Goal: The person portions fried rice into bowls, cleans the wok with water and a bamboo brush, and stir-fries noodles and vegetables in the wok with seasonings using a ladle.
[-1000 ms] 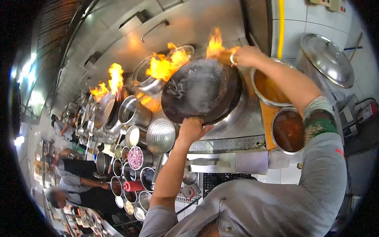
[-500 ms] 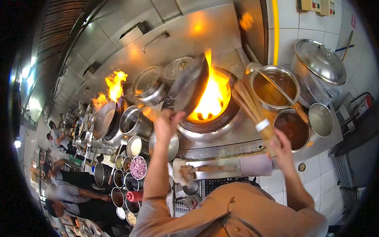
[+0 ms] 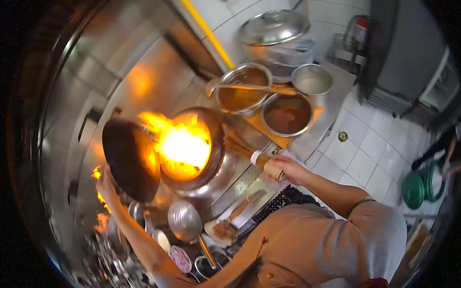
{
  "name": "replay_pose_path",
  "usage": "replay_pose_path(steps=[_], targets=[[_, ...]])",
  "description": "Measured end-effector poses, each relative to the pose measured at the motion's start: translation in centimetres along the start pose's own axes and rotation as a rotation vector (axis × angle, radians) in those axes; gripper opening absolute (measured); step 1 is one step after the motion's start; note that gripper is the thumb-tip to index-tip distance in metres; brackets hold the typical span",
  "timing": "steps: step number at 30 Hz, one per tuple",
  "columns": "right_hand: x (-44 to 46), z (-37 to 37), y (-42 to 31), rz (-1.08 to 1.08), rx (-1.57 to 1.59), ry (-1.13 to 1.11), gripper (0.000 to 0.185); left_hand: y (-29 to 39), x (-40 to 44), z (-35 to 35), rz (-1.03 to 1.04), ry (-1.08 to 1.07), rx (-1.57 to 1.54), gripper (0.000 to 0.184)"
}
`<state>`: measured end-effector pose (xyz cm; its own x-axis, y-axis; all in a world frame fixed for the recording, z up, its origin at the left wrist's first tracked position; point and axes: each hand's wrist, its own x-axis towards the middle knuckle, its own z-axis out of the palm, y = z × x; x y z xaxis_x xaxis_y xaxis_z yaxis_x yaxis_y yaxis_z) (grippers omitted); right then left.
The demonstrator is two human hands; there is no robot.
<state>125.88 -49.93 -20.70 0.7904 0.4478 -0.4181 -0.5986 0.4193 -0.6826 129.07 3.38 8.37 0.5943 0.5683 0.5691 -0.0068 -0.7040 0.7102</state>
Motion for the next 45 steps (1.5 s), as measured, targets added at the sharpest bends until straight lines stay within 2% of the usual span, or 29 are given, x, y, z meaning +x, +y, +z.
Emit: replay_pose_path(steps=[3,4,5,6,7,8,9,12,15,17,20,21,23,24,26,29,30,31,33,37,39,41,42,43,44,45], targets=[[-2.4,2.7,-1.7,-0.033,0.196,-0.158,0.043,-0.4,-5.1,2.5,0.061,-0.073,0.311,0.060],[-2.0,3.1,-2.2,-0.051,0.228,-0.262,0.045,-1.6,-8.8,3.7,0.087,-0.041,0.184,0.062],[-1.6,4.0,-2.9,-0.068,0.259,-0.365,0.048,-0.9,-12.5,4.5,0.189,-0.044,0.459,0.059],[-1.2,6.0,-4.4,-0.102,0.200,-0.444,0.052,-2.0,-15.6,5.3,0.217,-0.115,0.477,0.055],[-0.9,8.5,-6.6,-0.136,0.140,-0.523,0.056,-2.6,-18.5,6.8,0.385,-0.059,0.456,0.050],[0.0,10.5,-8.5,-0.206,0.079,-0.562,0.057,-4.2,-20.1,8.6,0.502,-0.158,0.473,0.046],[1.4,12.6,-10.8,-0.233,0.000,-0.644,0.059,-2.7,-22.7,8.3,0.543,-0.259,0.517,0.042],[5.9,20.3,-17.4,-0.409,-0.329,-0.533,0.065,-3.0,-25.7,9.2,0.589,-0.425,0.498,0.034],[13.2,28.2,-21.3,-0.746,-0.691,-0.376,0.067,-4.5,-26.1,9.4,0.534,-0.451,0.496,0.031],[17.7,32.5,-23.2,-0.873,-0.857,-0.258,0.066,-5.2,-26.7,10.5,0.530,-0.469,0.486,0.031],[25.9,36.8,-21.4,-1.390,-1.166,0.131,0.071,-5.0,-26.9,11.3,0.501,-0.445,0.452,0.030],[27.2,37.2,-19.7,-1.212,-1.157,0.125,0.073,-4.9,-27.3,11.5,0.489,-0.435,0.456,0.030],[32.8,35.0,-13.5,-1.062,-1.282,0.166,0.065,-5.2,-27.4,11.7,0.466,-0.439,0.467,0.028],[37.4,32.5,-10.6,-0.926,-1.598,0.134,0.066,-5.0,-27.5,11.8,0.441,-0.449,0.474,0.028],[41.9,28.0,-6.9,-0.888,-1.741,0.009,0.065,-4.1,-27.3,11.5,0.390,-0.467,0.489,0.027],[30.7,32.0,-7.2,-0.683,-1.522,0.182,0.054,-3.5,-27.0,9.4,0.331,-0.328,0.441,0.030],[33.1,30.4,-4.1,-0.730,-1.489,0.152,0.050,-3.8,-27.9,9.2,0.271,-0.307,0.433,0.031],[34.8,29.0,-1.6,-0.549,-1.623,0.152,0.050,-3.7,-28.1,9.4,0.247,-0.303,0.466,0.031],[28.5,28.5,1.3,-0.266,-1.683,-0.318,0.062,-2.9,-28.2,9.7,0.199,-0.294,0.532,0.030],[24.7,26.2,-6.1,-0.009,-1.723,-0.518,0.055,-3.0,-28.1,10.4,0.189,-0.375,0.535,0.027],[29.3,23.3,-6.8,-0.691,-2.070,0.199,0.038,-2.7,-28.5,10.8,0.137,-0.413,0.534,0.029],[30.1,23.9,-5.2,-0.595,-1.875,0.445,0.029,-3.3,-27.8,11.4,0.163,-0.481,0.523,0.030],[27.9,27.0,-4.9,-0.509,-1.844,0.358,0.030,-3.9,-27.5,12.0,0.212,-0.445,0.585,0.032],[24.4,27.9,-6.1,-0.293,-2.112,-0.071,0.028,-5.2,-27.9,13.3,0.407,-0.368,0.643,0.033],[25.8,27.0,-3.5,-0.365,-2.079,-0.386,0.028,-6.0,-28.0,14.3,0.389,-0.348,0.705,0.035],[25.0,27.0,-3.2,-0.458,-1.902,-0.617,0.030,-4.5,-26.8,14.2,0.295,-0.373,0.527,0.032]])
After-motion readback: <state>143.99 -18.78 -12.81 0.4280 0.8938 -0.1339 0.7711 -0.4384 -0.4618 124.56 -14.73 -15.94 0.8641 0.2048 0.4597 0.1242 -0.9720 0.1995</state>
